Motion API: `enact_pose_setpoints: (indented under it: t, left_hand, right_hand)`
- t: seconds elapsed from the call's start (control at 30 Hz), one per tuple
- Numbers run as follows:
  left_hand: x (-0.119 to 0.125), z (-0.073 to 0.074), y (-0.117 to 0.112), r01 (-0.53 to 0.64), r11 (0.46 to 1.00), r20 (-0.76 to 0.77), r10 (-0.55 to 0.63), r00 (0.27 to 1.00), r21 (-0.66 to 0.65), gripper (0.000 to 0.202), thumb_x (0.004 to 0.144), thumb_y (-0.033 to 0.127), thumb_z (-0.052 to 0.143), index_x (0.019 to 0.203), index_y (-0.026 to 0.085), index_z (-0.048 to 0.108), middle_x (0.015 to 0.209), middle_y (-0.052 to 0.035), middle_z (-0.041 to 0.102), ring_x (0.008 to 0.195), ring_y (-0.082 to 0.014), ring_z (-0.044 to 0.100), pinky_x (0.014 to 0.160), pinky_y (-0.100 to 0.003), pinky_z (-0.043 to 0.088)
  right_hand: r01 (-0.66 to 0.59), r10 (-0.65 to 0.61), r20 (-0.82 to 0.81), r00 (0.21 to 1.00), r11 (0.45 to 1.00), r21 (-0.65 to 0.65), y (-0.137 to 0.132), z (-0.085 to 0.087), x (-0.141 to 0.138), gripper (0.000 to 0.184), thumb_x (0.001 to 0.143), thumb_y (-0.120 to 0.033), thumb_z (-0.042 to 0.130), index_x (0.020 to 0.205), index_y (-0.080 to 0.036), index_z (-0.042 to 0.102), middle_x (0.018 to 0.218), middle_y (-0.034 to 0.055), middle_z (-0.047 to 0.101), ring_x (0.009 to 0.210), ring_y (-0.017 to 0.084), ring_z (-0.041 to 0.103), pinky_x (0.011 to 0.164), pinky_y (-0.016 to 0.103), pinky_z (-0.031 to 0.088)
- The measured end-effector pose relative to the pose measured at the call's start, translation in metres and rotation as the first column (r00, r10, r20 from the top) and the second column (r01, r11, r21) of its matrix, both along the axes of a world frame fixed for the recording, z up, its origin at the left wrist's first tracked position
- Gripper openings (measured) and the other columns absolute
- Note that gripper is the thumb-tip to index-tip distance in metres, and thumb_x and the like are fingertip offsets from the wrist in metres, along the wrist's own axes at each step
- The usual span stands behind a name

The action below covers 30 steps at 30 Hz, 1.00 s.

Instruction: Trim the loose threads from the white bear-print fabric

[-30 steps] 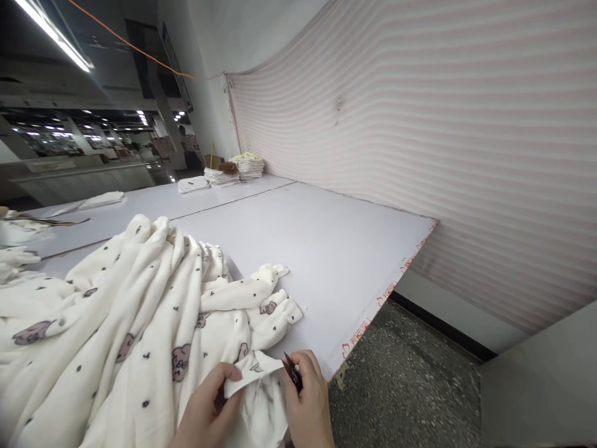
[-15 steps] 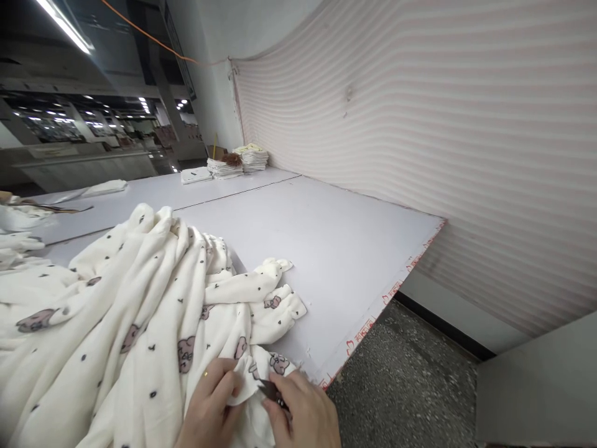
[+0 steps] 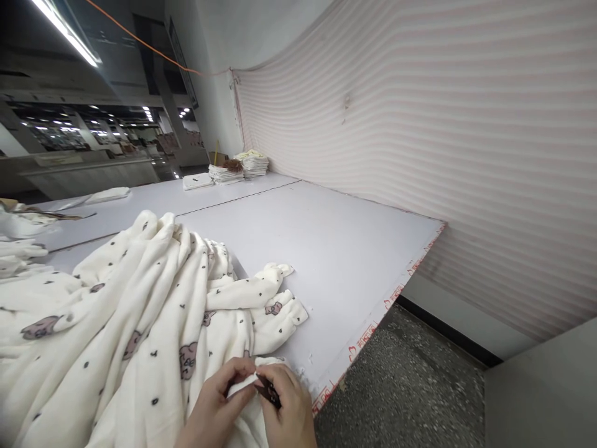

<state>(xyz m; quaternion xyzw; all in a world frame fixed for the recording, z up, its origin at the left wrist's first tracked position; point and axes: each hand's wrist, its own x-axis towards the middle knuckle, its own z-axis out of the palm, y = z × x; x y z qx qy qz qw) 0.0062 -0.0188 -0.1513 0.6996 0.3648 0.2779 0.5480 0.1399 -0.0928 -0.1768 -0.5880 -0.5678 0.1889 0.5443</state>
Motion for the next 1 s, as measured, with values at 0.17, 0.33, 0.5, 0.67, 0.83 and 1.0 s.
enact_pose_setpoints:
  t: [0.17,0.33,0.5,0.67,0.83,1.0]
  left_hand:
    - [0.0,0.004,0.0,0.052,0.998,-0.07,-0.053,0.996,-0.022,0.024,0.086,0.037,0.057,0.103,0.021,0.064,0.09,-0.0032,0.063,0.088,-0.0197,0.059,0.08,-0.028,0.045]
    - [0.001,0.015,0.002,0.055,0.994,-0.028,-0.058,0.998,-0.097,0.026,0.087,0.042,0.054,0.087,0.018,0.065,0.083,-0.0036,0.065,0.083,-0.0199,0.058,0.075,-0.027,0.045]
    - [0.004,0.018,0.002,0.061,0.994,-0.006,-0.062,0.998,-0.089,0.025,0.087,0.04,0.055,0.088,0.018,0.066,0.087,-0.0052,0.067,0.088,-0.0213,0.06,0.08,-0.028,0.046]
    - [0.007,0.014,-0.001,0.069,0.994,-0.048,-0.064,0.997,0.09,0.021,0.087,0.036,0.053,0.085,0.02,0.067,0.085,-0.0049,0.067,0.084,-0.0203,0.062,0.077,-0.027,0.047]
    - [0.003,0.003,-0.006,0.006,0.962,-0.103,0.022,0.994,0.271,0.007,0.084,0.022,0.051,0.085,0.021,0.058,0.078,-0.0025,0.061,0.073,-0.0175,0.058,0.066,-0.025,0.047]
    - [-0.007,-0.005,-0.009,0.03,0.743,-0.076,0.028,0.997,0.669,0.022,0.08,0.001,0.041,0.081,0.022,0.048,0.089,-0.0037,0.057,0.081,-0.0165,0.055,0.073,-0.026,0.044]
  right_hand:
    - [0.128,-0.139,-0.127,0.982,0.987,-0.094,0.004,0.003,-0.005,0.019,0.093,-0.032,0.043,0.084,-0.02,0.055,0.068,-0.0009,0.058,0.06,0.013,0.056,0.056,0.019,0.043]
    - [0.079,-0.125,-0.287,0.95,0.983,-0.168,0.003,0.006,0.002,0.022,0.088,-0.041,0.052,0.082,-0.02,0.057,0.07,-0.0004,0.059,0.066,0.015,0.058,0.06,0.02,0.046]
    - [0.064,-0.081,-0.094,0.992,0.983,-0.173,-0.008,0.01,0.011,0.019,0.081,-0.034,0.062,0.097,-0.025,0.07,0.088,0.0028,0.069,0.082,0.019,0.066,0.072,0.023,0.048]
    - [0.009,-0.046,-0.148,0.988,0.971,-0.241,-0.006,0.012,0.013,0.021,0.084,-0.038,0.059,0.086,-0.024,0.075,0.083,0.0036,0.073,0.079,0.02,0.066,0.072,0.023,0.05]
    - [0.023,-0.112,-0.363,0.925,0.97,-0.241,-0.002,0.006,0.016,0.039,0.08,-0.034,0.064,0.117,-0.022,0.065,0.077,0.0006,0.064,0.074,0.018,0.061,0.072,0.026,0.051]
    - [-0.121,0.076,-0.242,0.967,0.977,-0.176,-0.005,0.017,0.017,0.01,0.08,-0.023,0.062,0.087,-0.02,0.068,0.072,-0.0014,0.058,0.067,0.014,0.054,0.063,0.022,0.044]
